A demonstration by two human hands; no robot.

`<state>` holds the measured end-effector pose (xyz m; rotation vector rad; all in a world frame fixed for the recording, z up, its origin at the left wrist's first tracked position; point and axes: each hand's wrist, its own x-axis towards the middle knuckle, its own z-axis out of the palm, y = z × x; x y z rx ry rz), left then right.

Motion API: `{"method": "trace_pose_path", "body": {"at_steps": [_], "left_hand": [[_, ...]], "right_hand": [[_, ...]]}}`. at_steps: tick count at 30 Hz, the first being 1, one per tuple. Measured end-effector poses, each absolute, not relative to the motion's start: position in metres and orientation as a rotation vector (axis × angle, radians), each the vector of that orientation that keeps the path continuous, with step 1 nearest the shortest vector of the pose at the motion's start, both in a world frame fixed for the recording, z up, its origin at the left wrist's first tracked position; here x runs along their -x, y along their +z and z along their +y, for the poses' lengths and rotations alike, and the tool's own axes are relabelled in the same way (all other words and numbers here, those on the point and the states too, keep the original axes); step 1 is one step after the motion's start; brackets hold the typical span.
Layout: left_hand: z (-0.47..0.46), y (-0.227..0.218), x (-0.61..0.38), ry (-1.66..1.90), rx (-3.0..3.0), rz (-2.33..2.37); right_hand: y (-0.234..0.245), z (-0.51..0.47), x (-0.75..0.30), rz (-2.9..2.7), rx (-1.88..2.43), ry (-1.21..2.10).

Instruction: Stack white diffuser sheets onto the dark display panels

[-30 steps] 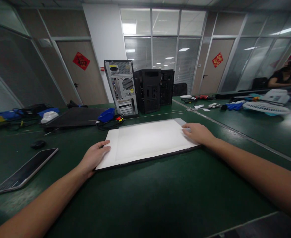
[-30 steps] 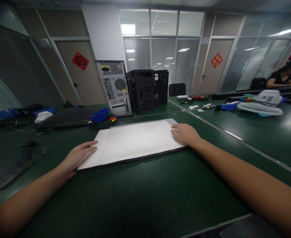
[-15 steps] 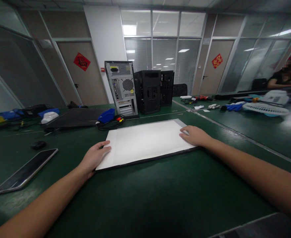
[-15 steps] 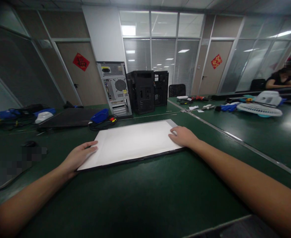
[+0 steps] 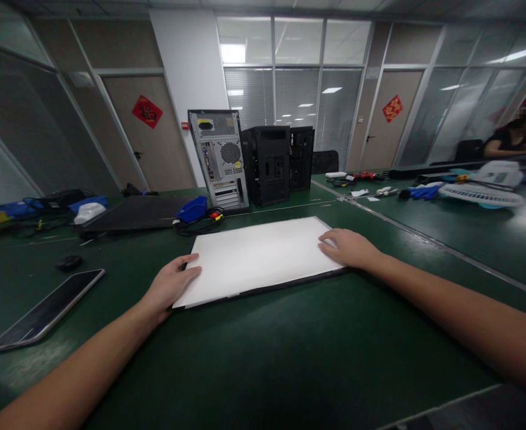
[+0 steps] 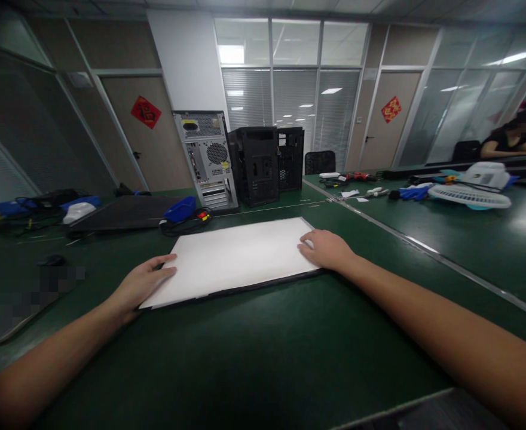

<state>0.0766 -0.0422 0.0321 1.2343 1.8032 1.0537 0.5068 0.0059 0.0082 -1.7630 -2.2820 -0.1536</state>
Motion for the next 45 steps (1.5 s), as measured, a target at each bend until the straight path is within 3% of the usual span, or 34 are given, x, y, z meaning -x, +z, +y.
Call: {"method": "trace_pose_path", "body": {"at_steps": [45], "left_hand": [[-0.044,0.035,-0.075,1.148,-0.924,1.716]], "right_hand": [[0.009,0.010,-0.514,-2.101,1.973,-0.210]]}}
